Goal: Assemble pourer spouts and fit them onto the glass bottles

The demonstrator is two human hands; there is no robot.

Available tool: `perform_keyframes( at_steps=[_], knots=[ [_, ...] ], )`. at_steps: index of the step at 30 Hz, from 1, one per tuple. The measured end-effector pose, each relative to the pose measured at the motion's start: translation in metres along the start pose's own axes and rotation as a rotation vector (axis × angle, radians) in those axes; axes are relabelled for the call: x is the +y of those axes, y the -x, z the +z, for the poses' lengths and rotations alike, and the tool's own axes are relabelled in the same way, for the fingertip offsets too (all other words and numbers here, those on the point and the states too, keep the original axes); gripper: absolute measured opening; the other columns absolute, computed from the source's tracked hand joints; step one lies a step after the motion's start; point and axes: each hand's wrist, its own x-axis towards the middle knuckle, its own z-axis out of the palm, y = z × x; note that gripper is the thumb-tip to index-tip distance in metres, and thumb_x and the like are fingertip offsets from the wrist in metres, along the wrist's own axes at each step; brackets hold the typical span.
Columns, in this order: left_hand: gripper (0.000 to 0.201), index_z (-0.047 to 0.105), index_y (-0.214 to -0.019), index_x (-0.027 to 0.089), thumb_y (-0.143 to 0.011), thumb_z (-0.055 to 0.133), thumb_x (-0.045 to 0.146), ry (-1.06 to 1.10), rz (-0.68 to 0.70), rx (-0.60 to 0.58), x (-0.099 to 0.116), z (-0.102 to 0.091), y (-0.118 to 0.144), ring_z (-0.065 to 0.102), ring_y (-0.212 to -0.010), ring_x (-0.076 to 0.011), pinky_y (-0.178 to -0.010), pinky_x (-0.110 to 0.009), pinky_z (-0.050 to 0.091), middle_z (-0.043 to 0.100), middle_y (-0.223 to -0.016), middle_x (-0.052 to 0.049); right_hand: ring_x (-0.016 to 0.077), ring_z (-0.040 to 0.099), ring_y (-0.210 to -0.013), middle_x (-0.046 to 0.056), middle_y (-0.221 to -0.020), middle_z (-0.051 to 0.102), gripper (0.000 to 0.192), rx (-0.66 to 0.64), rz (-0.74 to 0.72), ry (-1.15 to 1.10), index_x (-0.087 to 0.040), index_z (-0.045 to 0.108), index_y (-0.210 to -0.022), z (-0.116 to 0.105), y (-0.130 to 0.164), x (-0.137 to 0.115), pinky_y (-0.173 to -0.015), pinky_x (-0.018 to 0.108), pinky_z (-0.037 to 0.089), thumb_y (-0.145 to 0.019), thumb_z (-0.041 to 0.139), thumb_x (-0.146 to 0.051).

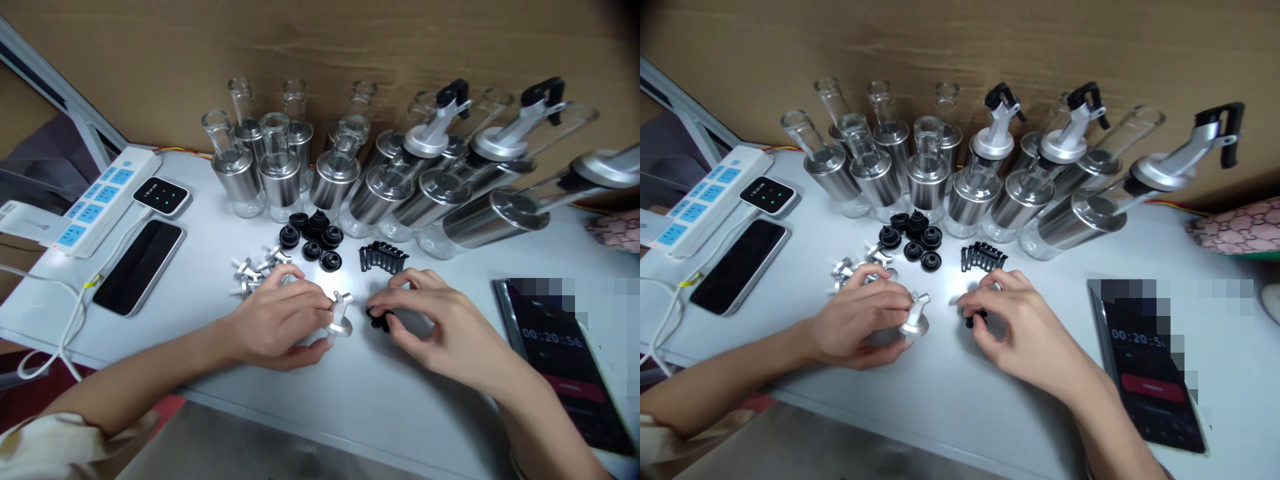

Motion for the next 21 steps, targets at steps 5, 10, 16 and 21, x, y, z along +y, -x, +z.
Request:
perform_keyframes(
  at_steps=[5,10,16,21],
  knots=[
    [0.010,0.051,-0.092,0.018,-0.086,0.058,0.021,-0.011,0.011,-0.022,-0.0004,-0.0012,-0.0004,0.068,-0.082,-0.0152,-0.086,-0.036,0.044,0.074,-0.082,-0.003,0.0204,0.062,-0.081,0.004,-0.084,0.069,0.022,-0.010,-0.005,-0.002,-0.020,0.067,-0.088,0.0029,-0.0017,-0.0004,-0.075,0.040,0.046,-0.080,0.050,-0.009],
    [0.012,0.051,-0.092,0.018,-0.086,0.060,0.021,-0.007,0.012,-0.018,-0.0013,-0.0020,-0.0007,0.068,-0.082,-0.0156,-0.085,-0.036,0.044,0.073,-0.082,-0.004,0.0203,0.061,-0.081,0.004,-0.086,0.069,0.023,-0.001,0.006,0.005,-0.021,0.067,-0.092,0.0034,-0.0008,-0.0016,-0.075,0.039,0.047,-0.081,0.050,-0.010],
    [0.011,0.051,-0.092,0.018,-0.086,0.059,0.020,-0.009,0.009,-0.016,-0.0015,-0.0023,-0.0010,0.069,-0.082,-0.0159,-0.085,-0.036,0.045,0.073,-0.082,-0.004,0.0214,0.061,-0.084,0.006,-0.091,0.069,0.025,-0.018,0.026,0.009,-0.021,0.068,-0.096,0.0046,-0.0009,-0.0023,-0.076,0.040,0.049,-0.082,0.049,-0.011],
    [0.012,0.051,-0.092,0.017,-0.085,0.061,0.020,-0.013,0.014,-0.012,-0.0015,-0.0022,-0.0014,0.069,-0.082,-0.0162,-0.084,-0.036,0.045,0.074,-0.083,-0.004,0.0222,0.061,-0.089,0.007,-0.095,0.068,0.028,-0.031,0.023,0.017,-0.020,0.067,-0.102,0.0063,-0.0009,-0.0019,-0.079,0.041,0.049,-0.082,0.050,-0.011]
  ],
)
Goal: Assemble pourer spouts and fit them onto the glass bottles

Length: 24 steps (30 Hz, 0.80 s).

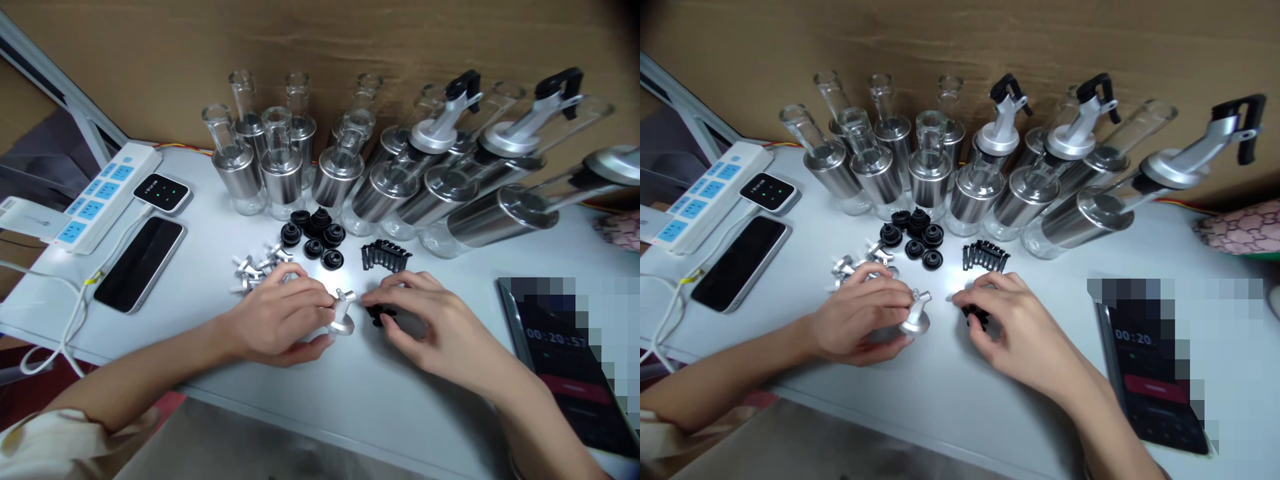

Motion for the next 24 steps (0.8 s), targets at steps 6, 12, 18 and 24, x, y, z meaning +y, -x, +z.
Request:
perform_keyframes(
  at_steps=[6,12,18,24],
  knots=[
    [0.012,0.051,-0.094,0.018,-0.086,0.059,0.021,-0.001,-0.002,-0.002,0.0001,0.0004,0.0009,0.068,-0.084,-0.0161,-0.085,-0.036,0.045,0.073,-0.084,-0.003,0.0212,0.061,-0.084,0.005,-0.086,0.069,0.027,0.019,-0.024,0.014,-0.019,0.067,-0.100,-0.0024,0.0010,-0.0008,-0.074,0.038,0.049,-0.081,0.050,-0.010],
    [0.011,0.050,-0.093,0.018,-0.086,0.058,0.020,-0.003,0.002,-0.005,0.0001,-0.0004,0.0001,0.068,-0.083,-0.0161,-0.085,-0.036,0.044,0.073,-0.083,-0.003,0.0222,0.062,-0.082,0.006,-0.085,0.069,0.026,0.003,-0.015,0.033,-0.019,0.067,-0.097,-0.0010,-0.0012,-0.0028,-0.076,0.040,0.048,-0.080,0.051,-0.010],
    [0.009,0.050,-0.093,0.020,-0.087,0.057,0.021,-0.015,-0.005,-0.011,0.0002,-0.0010,0.0001,0.068,-0.083,-0.0153,-0.085,-0.035,0.045,0.074,-0.084,-0.002,0.0247,0.063,-0.089,0.008,-0.095,0.069,0.026,-0.005,0.007,0.019,-0.020,0.068,-0.098,0.0012,0.0004,-0.0023,-0.081,0.043,0.050,-0.080,0.052,-0.012],
    [0.010,0.049,-0.093,0.020,-0.087,0.057,0.021,-0.011,-0.002,-0.010,0.0001,0.0000,0.0005,0.068,-0.084,-0.0153,-0.085,-0.035,0.044,0.074,-0.084,-0.002,0.0247,0.063,-0.093,0.008,-0.098,0.070,0.026,-0.020,0.013,0.004,-0.020,0.068,-0.100,0.0022,0.0008,-0.0022,-0.083,0.043,0.051,-0.081,0.051,-0.013]
  ],
)
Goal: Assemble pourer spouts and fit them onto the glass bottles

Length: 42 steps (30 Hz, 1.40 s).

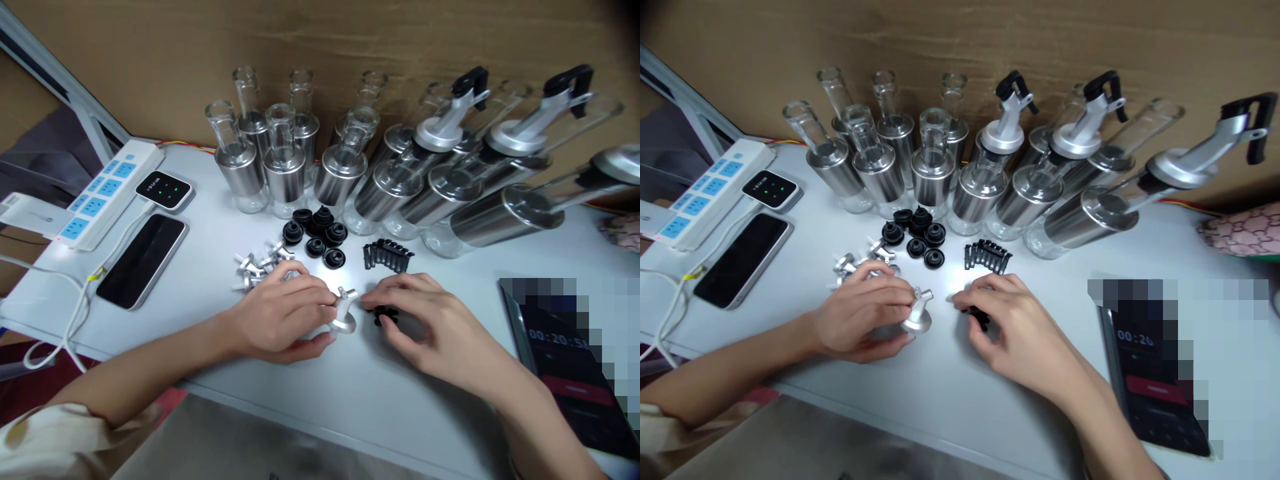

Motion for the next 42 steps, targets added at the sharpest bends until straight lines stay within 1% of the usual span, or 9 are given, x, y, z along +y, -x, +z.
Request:
perform_keyframes(
  at_steps=[11,19,24,29,33,37,39,42],
  knots=[
    [0.012,0.050,-0.092,0.019,-0.086,0.059,0.020,0.003,0.010,0.015,0.000,-0.001,-0.001,0.068,-0.082,-0.0157,-0.084,-0.035,0.045,0.073,-0.083,-0.003,0.0235,0.064,-0.095,0.008,-0.101,0.070,0.024,-0.010,-0.016,0.026,-0.021,0.066,-0.102,0.003,-0.001,0.001,-0.085,0.043,0.050,-0.084,0.052,-0.014],
    [0.010,0.049,-0.093,0.021,-0.088,0.057,0.022,-0.004,-0.001,-0.002,0.000,-0.002,-0.001,0.068,-0.083,-0.0149,-0.085,-0.035,0.045,0.073,-0.085,-0.002,0.0261,0.058,-0.095,0.009,-0.099,0.067,0.026,-0.034,-0.003,0.054,-0.020,0.062,-0.110,0.001,0.000,0.003,-0.081,0.043,0.047,-0.085,0.054,-0.019],
    [0.011,0.049,-0.093,0.020,-0.087,0.058,0.021,-0.007,0.006,0.005,0.000,-0.001,-0.001,0.068,-0.083,-0.0158,-0.085,-0.035,0.044,0.073,-0.085,-0.003,0.0272,0.055,-0.096,0.010,-0.101,0.064,0.031,-0.052,-0.003,0.112,-0.018,0.060,-0.112,0.007,-0.001,0.002,-0.082,0.044,0.043,-0.083,0.052,-0.015],
    [0.010,0.050,-0.094,0.021,-0.087,0.057,0.021,-0.008,0.003,-0.004,0.001,-0.001,-0.001,0.068,-0.084,-0.0160,-0.085,-0.035,0.044,0.073,-0.086,-0.002,0.0266,0.055,-0.093,0.009,-0.098,0.064,0.033,-0.061,0.011,0.165,-0.018,0.061,-0.112,0.012,-0.001,-0.001,-0.079,0.042,0.042,-0.080,0.052,-0.012],
    [0.010,0.050,-0.094,0.019,-0.087,0.057,0.020,-0.006,0.009,0.003,0.001,-0.001,-0.001,0.068,-0.084,-0.0167,-0.086,-0.036,0.044,0.073,-0.085,-0.003,0.0259,0.057,-0.091,0.008,-0.095,0.065,0.034,-0.046,0.004,0.179,-0.018,0.062,-0.110,0.014,-0.002,-0.001,-0.077,0.040,0.043,-0.080,0.051,-0.010],
    [0.011,0.049,-0.093,0.019,-0.087,0.058,0.020,-0.011,0.009,0.005,0.000,-0.002,-0.002,0.068,-0.083,-0.0160,-0.084,-0.036,0.045,0.074,-0.084,-0.003,0.0252,0.059,-0.092,0.009,-0.096,0.067,0.031,-0.018,-0.014,0.118,-0.018,0.060,-0.111,0.013,-0.003,0.001,-0.078,0.040,0.045,-0.082,0.050,-0.009],
    [0.012,0.048,-0.093,0.019,-0.086,0.058,0.019,-0.011,0.010,0.005,0.000,-0.002,-0.002,0.068,-0.082,-0.0158,-0.083,-0.035,0.045,0.074,-0.084,-0.004,0.0249,0.060,-0.091,0.009,-0.095,0.067,0.030,0.013,-0.041,0.078,-0.017,0.059,-0.111,0.012,-0.004,0.000,-0.078,0.040,0.047,-0.084,0.050,-0.009],
    [0.011,0.048,-0.093,0.019,-0.087,0.058,0.020,-0.007,0.016,0.006,0.000,-0.002,-0.002,0.069,-0.081,-0.0150,-0.083,-0.035,0.045,0.074,-0.084,-0.003,0.0221,0.062,-0.088,0.008,-0.095,0.067,0.026,0.109,-0.074,-0.014,-0.019,0.059,-0.109,0.011,-0.004,-0.005,-0.077,0.036,0.050,-0.086,0.051,-0.009]
  ],
)
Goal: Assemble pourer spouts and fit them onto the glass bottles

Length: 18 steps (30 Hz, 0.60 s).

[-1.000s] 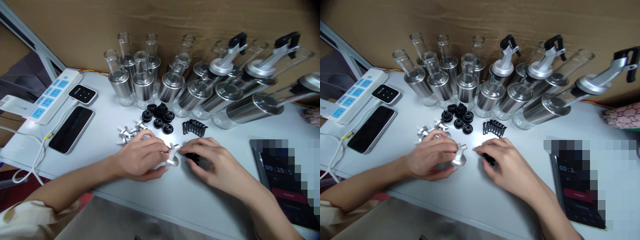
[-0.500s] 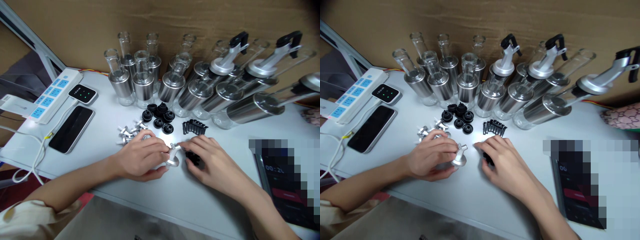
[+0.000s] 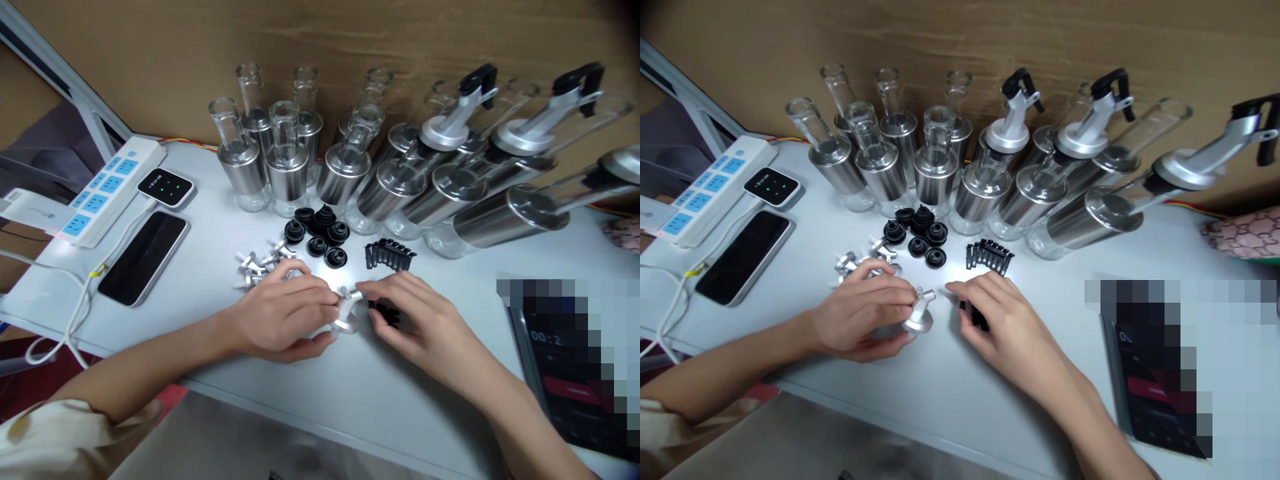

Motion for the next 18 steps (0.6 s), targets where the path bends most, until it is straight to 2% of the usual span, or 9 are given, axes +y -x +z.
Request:
perform_keyframes(
  at_steps=[4,8,14,18],
  knots=[
    [0.010,0.048,-0.095,0.019,-0.089,0.056,0.020,0.008,0.016,-0.015,0.001,0.000,0.000,0.069,-0.080,-0.0134,-0.082,-0.033,0.045,0.075,-0.086,-0.002,0.0169,0.064,-0.081,0.005,-0.094,0.065,0.024,0.146,0.043,-0.177,-0.023,0.060,-0.106,0.000,0.002,-0.007,-0.067,0.028,0.052,-0.088,0.054,-0.009],
    [0.010,0.049,-0.096,0.020,-0.089,0.055,0.019,-0.002,0.035,-0.018,0.000,0.001,0.000,0.069,-0.081,-0.0133,-0.080,-0.032,0.046,0.075,-0.087,-0.003,0.0159,0.064,-0.081,0.003,-0.092,0.063,0.026,0.272,0.099,-0.396,-0.026,0.062,-0.100,0.002,0.006,-0.011,-0.068,0.027,0.054,-0.084,0.059,-0.007],
    [0.008,0.050,-0.095,0.018,-0.089,0.055,0.018,0.003,0.058,-0.034,0.001,0.002,0.001,0.068,-0.082,-0.0143,-0.080,-0.032,0.046,0.075,-0.087,-0.004,0.0144,0.066,-0.077,0.002,-0.090,0.071,0.028,0.296,0.190,-0.538,-0.027,0.065,-0.100,0.005,0.006,-0.015,-0.068,0.025,0.057,-0.082,0.062,-0.006],
    [0.008,0.050,-0.095,0.017,-0.089,0.055,0.018,0.008,0.062,-0.054,0.001,0.002,0.002,0.068,-0.083,-0.0147,-0.079,-0.033,0.046,0.075,-0.088,-0.005,0.0117,0.069,-0.077,-0.003,-0.088,0.075,0.030,0.332,0.181,-0.569,-0.029,0.068,-0.098,0.005,0.005,-0.017,-0.070,0.020,0.057,-0.080,0.066,-0.006]
  ],
)
